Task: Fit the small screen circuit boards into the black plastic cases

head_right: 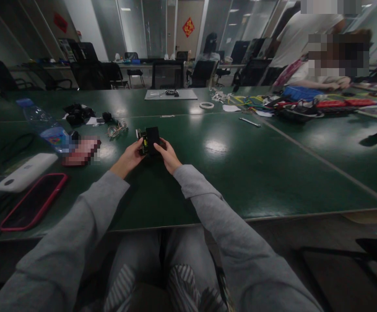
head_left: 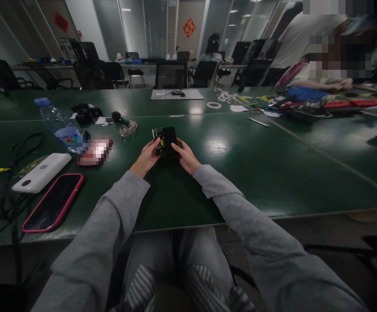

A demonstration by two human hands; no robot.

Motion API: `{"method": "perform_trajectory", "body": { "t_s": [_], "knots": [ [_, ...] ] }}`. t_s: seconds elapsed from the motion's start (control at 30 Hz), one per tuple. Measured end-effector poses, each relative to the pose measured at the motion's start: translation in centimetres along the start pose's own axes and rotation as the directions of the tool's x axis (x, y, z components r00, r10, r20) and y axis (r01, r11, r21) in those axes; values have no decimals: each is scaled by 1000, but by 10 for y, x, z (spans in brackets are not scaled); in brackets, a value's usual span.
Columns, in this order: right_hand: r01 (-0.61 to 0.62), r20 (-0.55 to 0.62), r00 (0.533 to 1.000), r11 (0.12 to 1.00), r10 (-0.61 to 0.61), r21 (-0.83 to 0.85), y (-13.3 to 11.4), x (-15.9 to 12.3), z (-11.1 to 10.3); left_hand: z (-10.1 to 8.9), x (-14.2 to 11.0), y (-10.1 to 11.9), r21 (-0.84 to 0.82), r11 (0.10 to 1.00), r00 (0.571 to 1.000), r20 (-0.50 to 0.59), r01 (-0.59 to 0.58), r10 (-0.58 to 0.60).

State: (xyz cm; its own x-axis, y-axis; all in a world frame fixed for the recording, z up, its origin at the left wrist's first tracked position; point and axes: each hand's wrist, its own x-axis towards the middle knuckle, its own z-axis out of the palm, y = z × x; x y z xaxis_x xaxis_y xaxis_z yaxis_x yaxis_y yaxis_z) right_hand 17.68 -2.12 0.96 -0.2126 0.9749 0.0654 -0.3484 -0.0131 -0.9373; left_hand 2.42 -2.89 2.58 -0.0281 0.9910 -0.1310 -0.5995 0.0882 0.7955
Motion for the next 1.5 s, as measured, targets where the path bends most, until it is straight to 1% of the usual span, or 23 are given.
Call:
{"method": "perform_trajectory", "body": {
  "t_s": [0.17, 0.37, 0.43, 0.57, 0.67, 0.77, 0.83, 0.87, 0.9, 0.97, 1.03, 1.1, 1.17, 1.2, 1.27, 1.33, 1.4, 1.5],
  "knots": [
    [34, -23, 999, 999, -33, 27, 1, 2, -2, -3, 2, 2, 30, 999, 999, 32, -21, 21],
    [64, -81, 995, 997, -61, 38, 1, 7, -7, -3, 3, -1, 55, 998, 999, 42, 10, -12],
    [62, -54, 997, 998, -60, 23, 0, 7, -8, -3, 2, -2, 73, 997, 999, 49, 16, -20],
    [10, 14, 1000, 1000, -9, -13, 0, 5, -7, -1, -2, -2, 121, 993, 999, 35, 14, -18],
    [9, 7, 1000, 999, -9, -35, 0, 4, -4, 0, -3, -1, 157, 988, 999, 30, -17, 13],
    [94, -23, 995, 988, -98, -124, 0, 4, -5, 0, -1, 1, 235, 967, 995, 5, -97, 98],
    [191, -61, 975, 943, -215, -273, -2, 5, -7, -2, -1, 5, 347, 918, 977, -21, -192, 212],
    [238, -76, 955, 894, -286, -380, -3, 5, -9, -3, -1, 7, 416, 877, 961, -27, -241, 277],
    [272, -79, 931, 825, -355, -495, -5, 5, -11, -5, -2, 10, 487, 825, 941, -21, -286, 339],
    [294, -49, 891, 655, -452, -696, -8, 3, -16, -10, -7, 14, 599, 734, 915, -5, -320, 404],
    [276, -10, 874, 513, -486, -813, -8, 2, -19, -13, -12, 16, 699, 639, 900, 13, -320, 436],
    [252, 10, 874, 434, -486, -865, -7, 1, -22, -15, -16, 15, 780, 541, 889, 42, -314, 455],
    [228, 24, 883, 383, -469, -895, -4, 0, -23, -15, -17, 13, 827, 466, 878, 66, -314, 474],
    [215, 30, 890, 360, -455, -908, -2, 0, -24, -15, -16, 12, 838, 448, 875, 71, -313, 479],
    [191, 34, 903, 328, -429, -925, 0, 1, -25, -14, -13, 12, 846, 443, 880, 63, -298, 471],
    [176, 26, 905, 318, -425, -932, 0, 1, -25, -14, -10, 15, 852, 454, 901, 44, -260, 432],
    [169, 8, 896, 323, -444, -931, -1, 1, -25, -16, -7, 19, 872, 441, 919, 26, -213, 393],
    [166, -16, 878, 336, -478, -927, -1, 1, -25, -22, -5, 24, 920, 358, 930, 18, -159, 368]
  ]
}}
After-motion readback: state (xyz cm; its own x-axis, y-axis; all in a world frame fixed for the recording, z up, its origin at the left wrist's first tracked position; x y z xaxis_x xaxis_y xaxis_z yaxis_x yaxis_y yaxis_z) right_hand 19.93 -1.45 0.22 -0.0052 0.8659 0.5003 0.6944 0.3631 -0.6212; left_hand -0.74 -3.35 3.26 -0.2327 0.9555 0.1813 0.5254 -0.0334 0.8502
